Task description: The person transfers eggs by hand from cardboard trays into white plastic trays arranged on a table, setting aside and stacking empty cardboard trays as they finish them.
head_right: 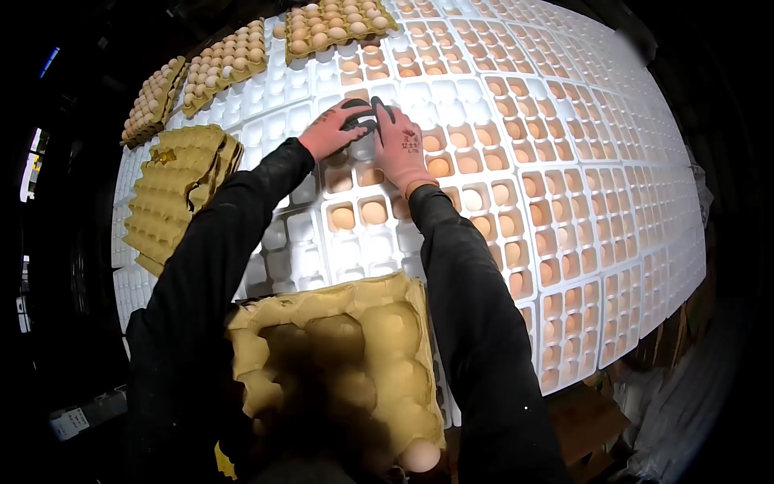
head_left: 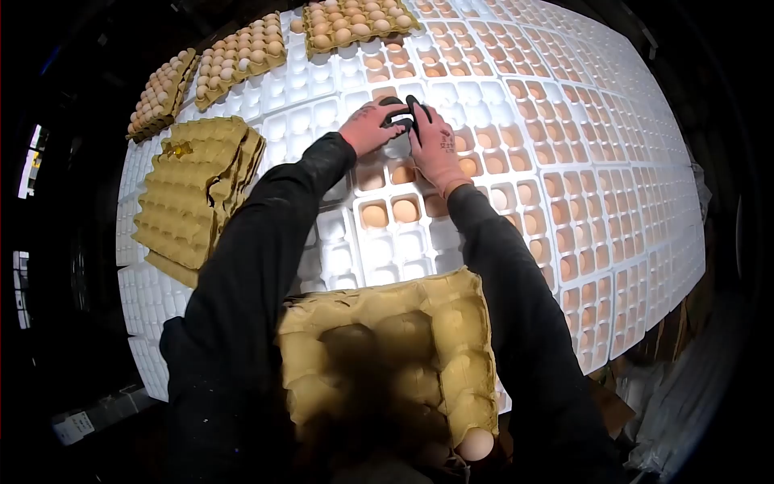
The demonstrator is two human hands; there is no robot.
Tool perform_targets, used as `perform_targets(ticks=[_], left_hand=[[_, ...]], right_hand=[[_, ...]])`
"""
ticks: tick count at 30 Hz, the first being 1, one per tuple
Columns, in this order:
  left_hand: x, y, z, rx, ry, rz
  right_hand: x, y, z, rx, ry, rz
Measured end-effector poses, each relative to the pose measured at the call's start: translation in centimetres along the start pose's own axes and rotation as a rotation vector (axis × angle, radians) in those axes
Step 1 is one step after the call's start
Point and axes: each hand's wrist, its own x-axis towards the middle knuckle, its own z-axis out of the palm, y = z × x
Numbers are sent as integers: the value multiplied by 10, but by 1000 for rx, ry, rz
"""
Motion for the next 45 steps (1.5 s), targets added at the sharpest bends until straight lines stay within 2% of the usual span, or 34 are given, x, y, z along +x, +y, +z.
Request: perform_targets(ticks=[1, 2, 3, 5, 6, 7, 8, 9, 10, 11, 12, 13, 14, 15, 16, 17, 19, 22, 26, 33, 38, 45], left_hand=[[8, 6, 22, 226, 119, -78], [18, 0, 44, 276, 16, -139], [17, 9, 52, 313, 23, -167], [0, 25, 37, 476, 1, -16], [-10, 31, 20, 384, 70, 28], [-32, 45, -12, 299, 210, 171], [-62, 55, -47, 121, 311, 315], [-105, 72, -85, -19, 373, 370], [-154, 90, -116, -131, 464, 301], [-205, 85, -127, -510, 531, 187], [-257, 82, -127, -969, 545, 24], [-294, 95, -115, -704, 756, -4], [-342, 64, -85, -583, 815, -152], [-390, 38, -44, -667, 763, -354], [-432, 26, 6, -922, 640, -588], [-453, 22, 55, -1036, 544, -718], [-465, 34, 132, -1067, 475, -814], [-445, 44, 180, -1050, 461, -807], [-431, 43, 198, -1017, 463, -705], [-413, 31, 230, -1030, 330, -551], [-412, 17, 232, -1013, 302, -497], [-492, -14, 182, -956, 378, -523]], right_hand=[[3, 16, 15, -66, -42, -38], [1, 17, 10, 12, -15, 25], [-4, 14, -5, -73, 54, -17], [-20, -3, -58, 285, 171, 151], [-36, -13, -87, 438, 188, 172], [-56, -28, -115, 592, 203, 193], [-79, -51, -143, 719, 144, 297], [-110, -70, -163, 845, 72, 412], [-145, -81, -173, 798, -23, 521], [-178, -91, -184, 747, -125, 621], [-208, -100, -192, 645, -212, 587], [-232, -106, -196, 575, -279, 566], [-247, -109, -198, 535, -336, 564], [-258, -111, -200, 508, -377, 558], [-266, -113, -200, 490, -414, 552], [-269, -115, -199, 476, -446, 541], [-273, -120, -195, 463, -505, 521], [-275, -134, -183, 437, -573, 495], [-275, -163, -152, 415, -618, 436], [-268, -215, -83, 343, -641, 391], [-270, -233, -66, 316, -660, 357], [-281, -256, -61, 299, -668, 350]])
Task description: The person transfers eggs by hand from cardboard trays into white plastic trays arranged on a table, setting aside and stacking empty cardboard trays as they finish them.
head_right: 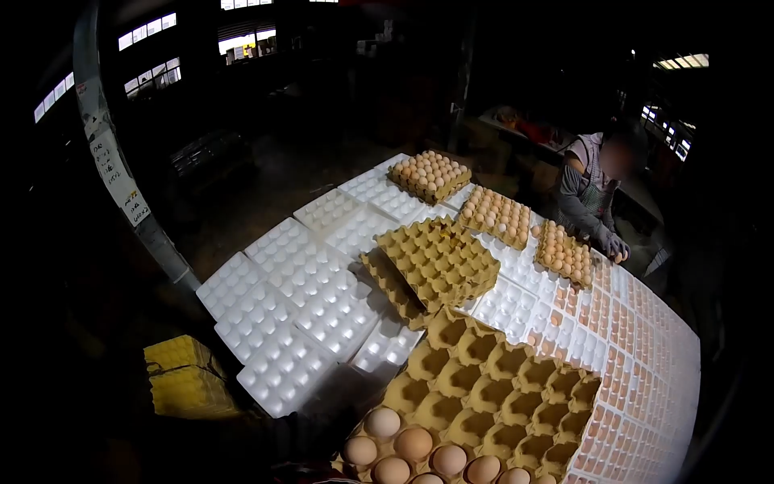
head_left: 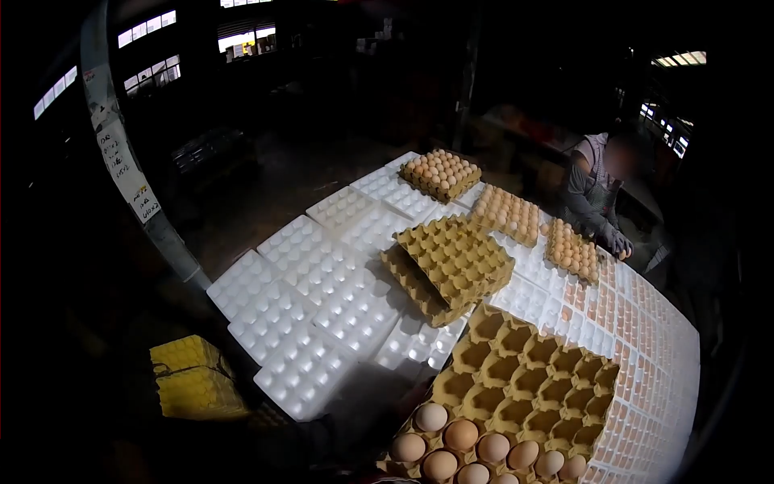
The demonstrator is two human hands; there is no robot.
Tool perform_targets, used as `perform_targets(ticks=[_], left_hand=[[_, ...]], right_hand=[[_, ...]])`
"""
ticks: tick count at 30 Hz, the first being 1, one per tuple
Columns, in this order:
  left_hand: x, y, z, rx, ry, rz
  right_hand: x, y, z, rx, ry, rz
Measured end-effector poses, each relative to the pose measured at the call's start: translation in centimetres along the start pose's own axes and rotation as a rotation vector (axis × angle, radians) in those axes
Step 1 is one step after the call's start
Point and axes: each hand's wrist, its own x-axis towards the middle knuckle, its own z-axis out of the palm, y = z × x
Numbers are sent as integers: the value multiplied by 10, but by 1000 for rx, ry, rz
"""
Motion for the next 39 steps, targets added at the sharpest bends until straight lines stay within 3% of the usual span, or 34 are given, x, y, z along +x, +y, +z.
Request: perform_targets(ticks=[8, 12, 16, 18, 20, 21, 22, 24, 26, 27, 28, 30, 32, 34, 35, 36, 38, 39], left_hand=[[-48, -38, -122, 19, 110, -110], [-61, -58, -157, -16, 124, -207], [-59, -62, -174, 13, 74, -179], [-50, -35, -194, 50, 55, -129], [-39, 7, -230, 128, 140, -4], [-42, 37, -244, 187, 280, 146], [-58, 87, -243, 359, 568, 288], [-97, 207, -192, 72, 334, 458], [-107, 246, -143, 475, -20, 630], [-104, 254, -115, 932, -85, 848], [-97, 246, -92, 1206, -171, 807], [-91, 227, -69, 1510, -252, 822], [-96, 218, -71, 1436, -238, 853], [-105, 214, -78, 1195, -118, 860], [-106, 218, -87, 902, -78, 818], [-109, 227, -93, 422, -86, 610], [-108, 243, -105, 88, -121, 614], [-114, 247, -105, 142, -161, 621]], right_hand=[[-2, -3, 30, 30, -57, 4], [8, -7, 48, 72, -81, 18], [18, -8, 61, 218, -129, 31], [27, -16, 48, 384, -115, 39], [30, -26, 15, 552, 95, 9], [14, -43, -8, 528, 243, -36], [4, -64, -31, 499, 395, -112], [-24, -130, -64, 428, 199, -282], [-36, -162, -70, 11, -165, -528], [-40, -172, -66, -410, -176, -632], [-48, -176, -58, -855, -157, -714], [-46, -161, -56, -804, -130, -786], [-46, -146, -63, -486, -83, -800], [-59, -156, -73, 269, -139, -311], [-53, -159, -78, 478, -234, -278], [-48, -162, -81, 695, -331, -237], [-42, -182, -67, 180, -361, -287], [-42, -189, -53, -176, -340, -439]])
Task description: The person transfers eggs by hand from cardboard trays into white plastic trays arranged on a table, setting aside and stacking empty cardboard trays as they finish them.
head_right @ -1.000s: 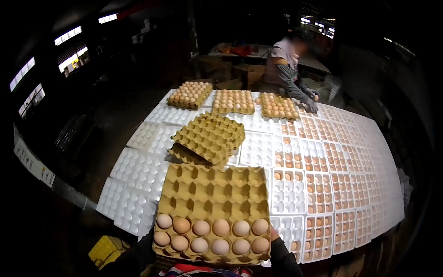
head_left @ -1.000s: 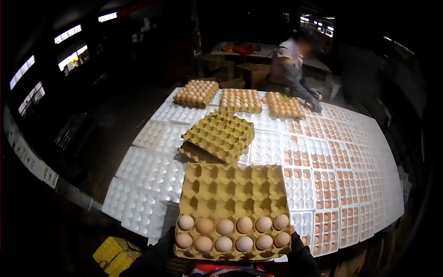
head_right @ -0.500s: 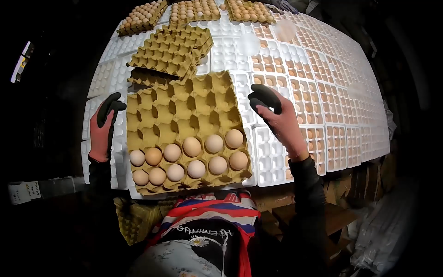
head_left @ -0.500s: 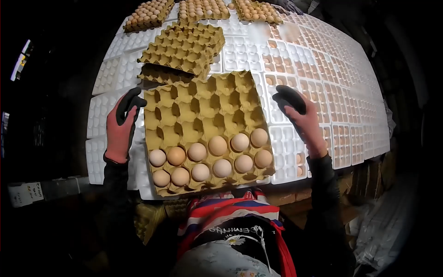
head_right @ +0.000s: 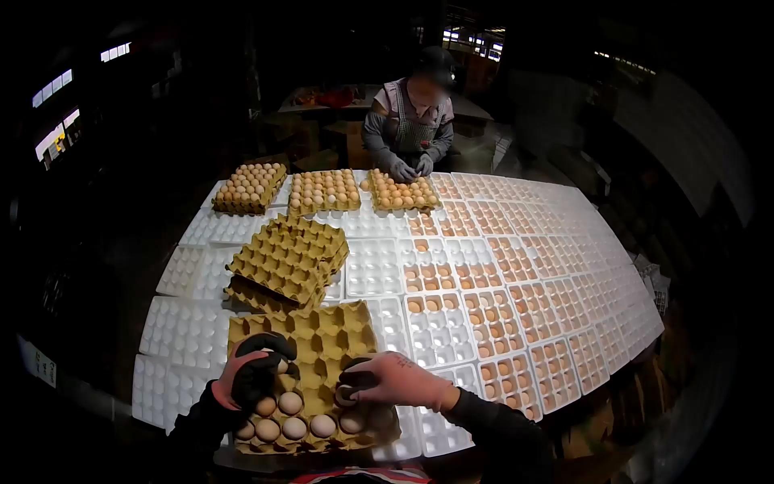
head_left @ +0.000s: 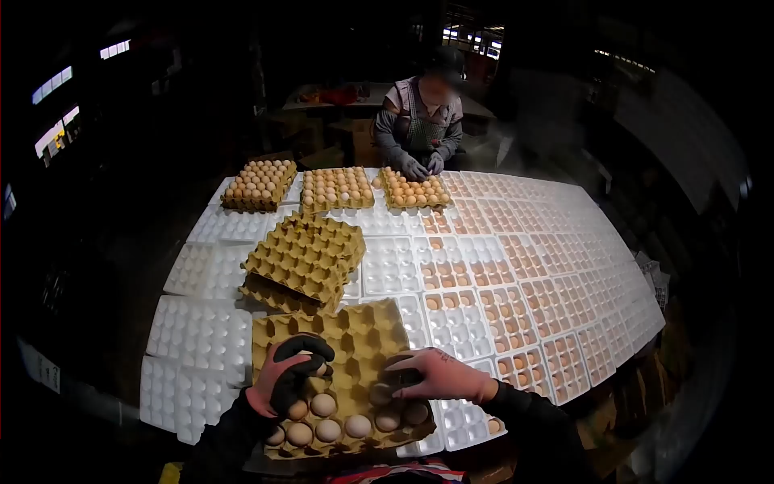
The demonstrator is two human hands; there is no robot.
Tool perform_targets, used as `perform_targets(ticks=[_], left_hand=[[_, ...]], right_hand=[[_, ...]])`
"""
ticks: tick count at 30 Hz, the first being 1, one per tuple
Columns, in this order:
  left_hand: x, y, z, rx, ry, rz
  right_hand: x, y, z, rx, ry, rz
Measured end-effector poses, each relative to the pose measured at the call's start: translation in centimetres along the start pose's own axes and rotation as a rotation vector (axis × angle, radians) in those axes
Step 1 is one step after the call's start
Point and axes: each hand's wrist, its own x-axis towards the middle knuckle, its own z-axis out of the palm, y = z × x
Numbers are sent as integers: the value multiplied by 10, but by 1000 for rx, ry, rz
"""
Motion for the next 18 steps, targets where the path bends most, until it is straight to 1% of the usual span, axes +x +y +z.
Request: perform_targets(ticks=[1, 3, 4, 5, 6, 7, 8, 9, 10, 11, 12, 13, 14, 15, 16, 17, 18], left_hand=[[-2, 6, 1, 38, -53, 9], [-11, 31, 18, 536, -343, 9], [-15, 31, 37, 860, -347, 157], [-25, 25, 55, 1177, -344, 304], [-32, 3, 65, 1296, -285, 390], [-35, -18, 70, 1220, -289, 364], [-37, -37, 72, 1146, -295, 341], [-38, -45, 73, 1072, -303, 320], [-26, -3, 63, 1287, -523, 320], [-30, 7, 61, 1169, -438, 245], [-31, 13, 56, 1051, -360, 177], [-30, 16, 50, 931, -281, 109], [-25, 21, 40, 726, -257, 8], [-22, 6, 30, 301, -179, -28], [-16, 18, 26, -90, -133, -199], [-11, 31, 22, -478, -81, -378], [-3, 23, 25, -289, -122, -163]], right_hand=[[4, -5, 10, -378, -43, -90], [5, 15, 35, -552, -59, -198], [6, 6, 30, -572, -93, -179], [3, 9, 28, -324, -18, -144], [-4, 17, 23, -72, 54, -104], [-13, 23, 18, 179, 126, -60], [-22, 26, 7, 603, 153, 101], [-27, 24, 7, 992, 321, 3], [-34, 23, 3, 1106, 292, -23], [-44, 24, -1, 1224, 272, -53], [-52, 35, -6, 1149, 166, 3], [-59, 39, -4, 846, 186, 170], [-63, 28, -3, 256, 150, -22], [-64, 4, 0, -337, 98, -198], [-72, -2, 16, -693, 7, -19], [-72, -15, 25, -846, -21, 31], [-71, -20, 29, -840, -49, 85]])
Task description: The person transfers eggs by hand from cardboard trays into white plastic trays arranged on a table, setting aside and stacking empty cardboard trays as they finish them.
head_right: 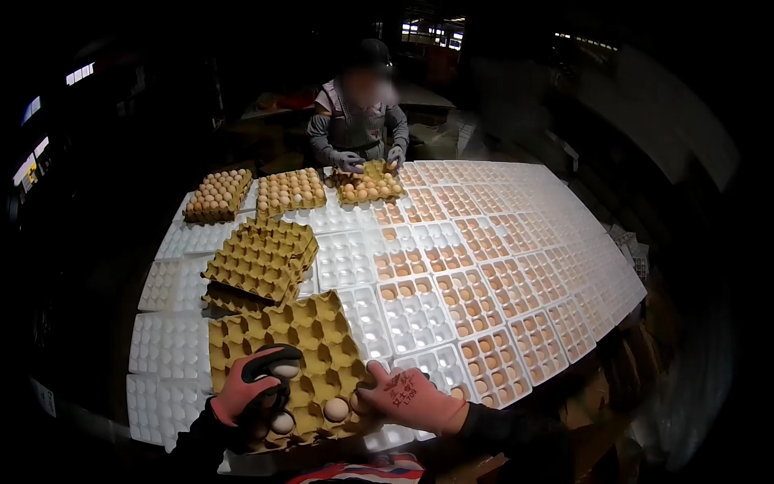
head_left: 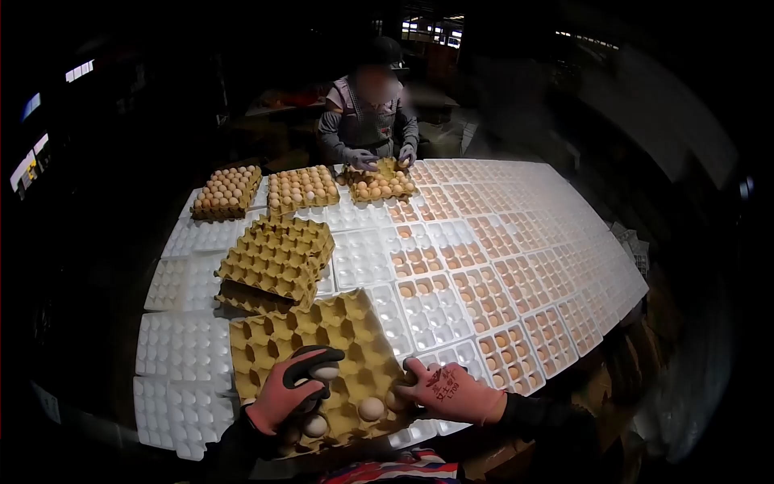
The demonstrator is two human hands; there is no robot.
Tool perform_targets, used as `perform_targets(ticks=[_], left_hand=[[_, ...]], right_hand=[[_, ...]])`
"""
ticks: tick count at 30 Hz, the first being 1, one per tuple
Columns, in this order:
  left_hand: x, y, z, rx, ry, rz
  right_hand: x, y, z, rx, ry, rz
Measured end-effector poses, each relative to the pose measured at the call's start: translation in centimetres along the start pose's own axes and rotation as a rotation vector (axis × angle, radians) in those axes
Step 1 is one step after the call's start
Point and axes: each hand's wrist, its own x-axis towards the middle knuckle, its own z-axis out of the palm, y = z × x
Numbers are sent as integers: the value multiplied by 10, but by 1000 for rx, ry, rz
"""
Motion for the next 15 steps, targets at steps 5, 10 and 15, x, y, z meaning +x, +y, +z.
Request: perform_targets(ticks=[5, 10, 15], left_hand=[[5, -7, 63, 1503, -112, 195], [16, -15, 67, 1508, -236, 166], [58, -3, 41, 514, -162, 177]], right_hand=[[2, 7, 13, 332, 65, 89], [-20, 62, 63, 2129, 279, -9], [-58, 131, 132, 2847, 901, -272]])
